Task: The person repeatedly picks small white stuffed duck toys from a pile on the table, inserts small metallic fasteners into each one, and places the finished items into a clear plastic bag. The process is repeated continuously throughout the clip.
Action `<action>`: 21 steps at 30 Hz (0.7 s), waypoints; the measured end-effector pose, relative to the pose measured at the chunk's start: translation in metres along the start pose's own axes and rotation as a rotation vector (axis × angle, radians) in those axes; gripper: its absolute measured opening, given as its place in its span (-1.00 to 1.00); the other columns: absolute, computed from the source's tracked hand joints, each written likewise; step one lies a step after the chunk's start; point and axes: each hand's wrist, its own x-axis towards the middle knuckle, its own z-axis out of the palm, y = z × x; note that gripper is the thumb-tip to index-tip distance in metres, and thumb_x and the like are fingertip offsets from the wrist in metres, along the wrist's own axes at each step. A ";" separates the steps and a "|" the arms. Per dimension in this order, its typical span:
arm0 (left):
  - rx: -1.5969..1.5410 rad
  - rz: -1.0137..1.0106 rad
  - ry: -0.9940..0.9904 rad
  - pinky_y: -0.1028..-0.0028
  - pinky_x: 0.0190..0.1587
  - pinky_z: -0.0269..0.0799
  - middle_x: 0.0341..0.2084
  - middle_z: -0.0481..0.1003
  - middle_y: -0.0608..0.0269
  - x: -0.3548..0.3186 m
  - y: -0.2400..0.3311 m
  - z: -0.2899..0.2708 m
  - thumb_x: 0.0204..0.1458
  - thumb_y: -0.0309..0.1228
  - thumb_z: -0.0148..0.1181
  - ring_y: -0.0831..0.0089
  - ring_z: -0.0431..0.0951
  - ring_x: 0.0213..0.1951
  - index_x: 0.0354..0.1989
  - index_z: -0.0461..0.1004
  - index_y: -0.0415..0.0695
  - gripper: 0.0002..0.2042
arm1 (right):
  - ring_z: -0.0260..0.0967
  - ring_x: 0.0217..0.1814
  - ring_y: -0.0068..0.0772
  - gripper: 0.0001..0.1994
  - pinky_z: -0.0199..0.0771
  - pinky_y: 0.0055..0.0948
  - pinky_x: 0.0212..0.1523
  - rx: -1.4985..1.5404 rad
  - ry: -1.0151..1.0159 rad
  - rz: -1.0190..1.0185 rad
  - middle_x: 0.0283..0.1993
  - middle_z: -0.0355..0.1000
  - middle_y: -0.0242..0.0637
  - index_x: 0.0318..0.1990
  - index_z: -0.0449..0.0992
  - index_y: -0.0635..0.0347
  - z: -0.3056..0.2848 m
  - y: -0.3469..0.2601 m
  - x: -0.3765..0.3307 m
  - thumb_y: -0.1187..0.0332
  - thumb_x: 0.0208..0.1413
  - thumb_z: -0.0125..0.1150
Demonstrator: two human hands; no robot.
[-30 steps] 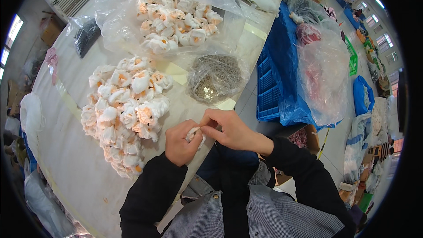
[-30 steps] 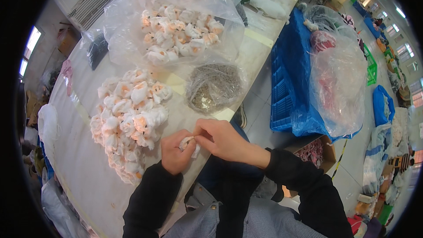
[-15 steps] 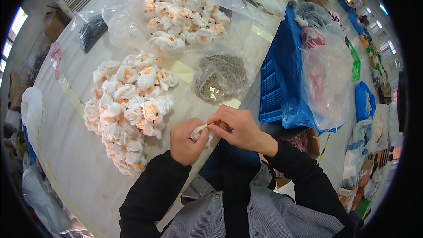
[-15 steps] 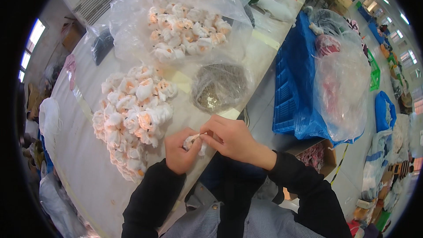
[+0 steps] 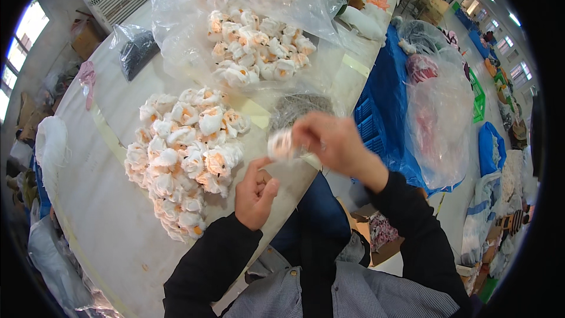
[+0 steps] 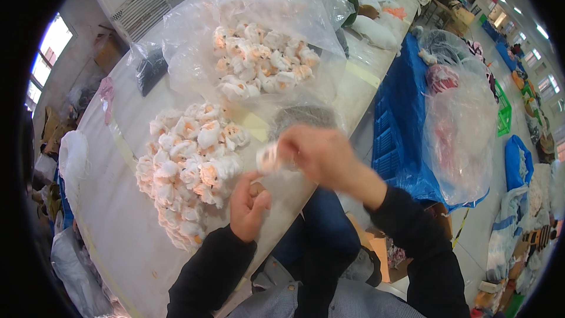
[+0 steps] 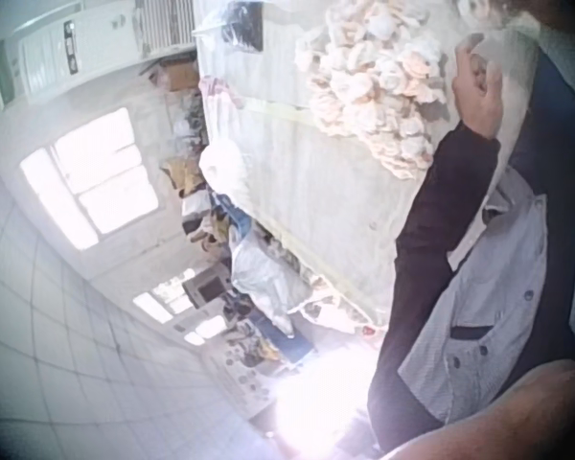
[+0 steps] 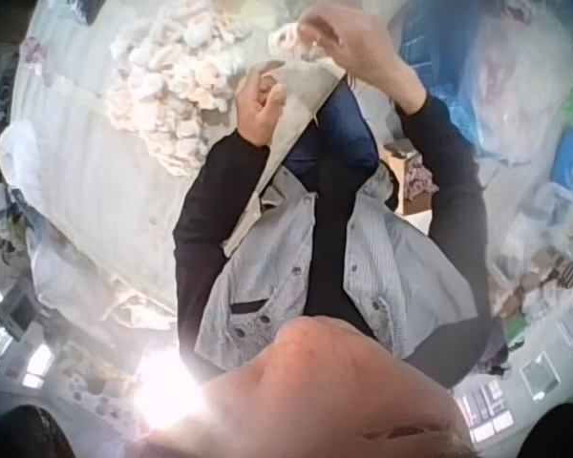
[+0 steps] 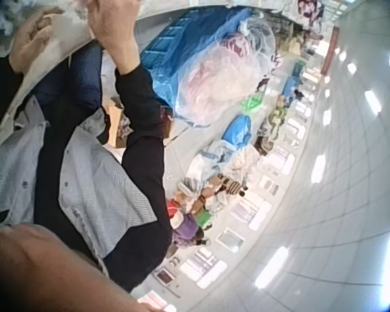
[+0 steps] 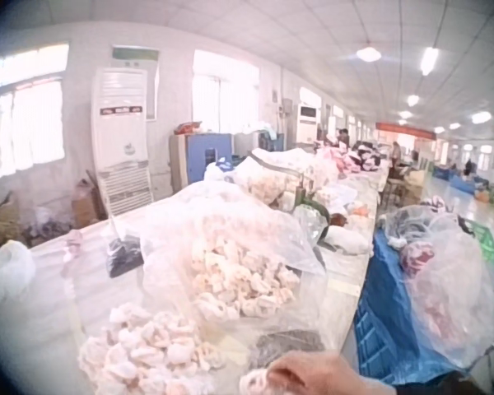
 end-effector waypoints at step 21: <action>0.443 0.177 -0.223 0.35 -0.30 0.55 -0.36 0.59 0.07 0.003 -0.005 -0.002 0.20 -0.49 0.23 0.23 0.63 -0.42 -0.15 0.57 -0.22 -0.89 | 0.53 -0.25 -0.12 -0.74 0.49 -0.17 -0.28 0.017 -0.103 -0.047 -0.30 0.54 -0.29 0.04 0.55 0.06 0.098 0.012 0.095 0.34 0.21 0.27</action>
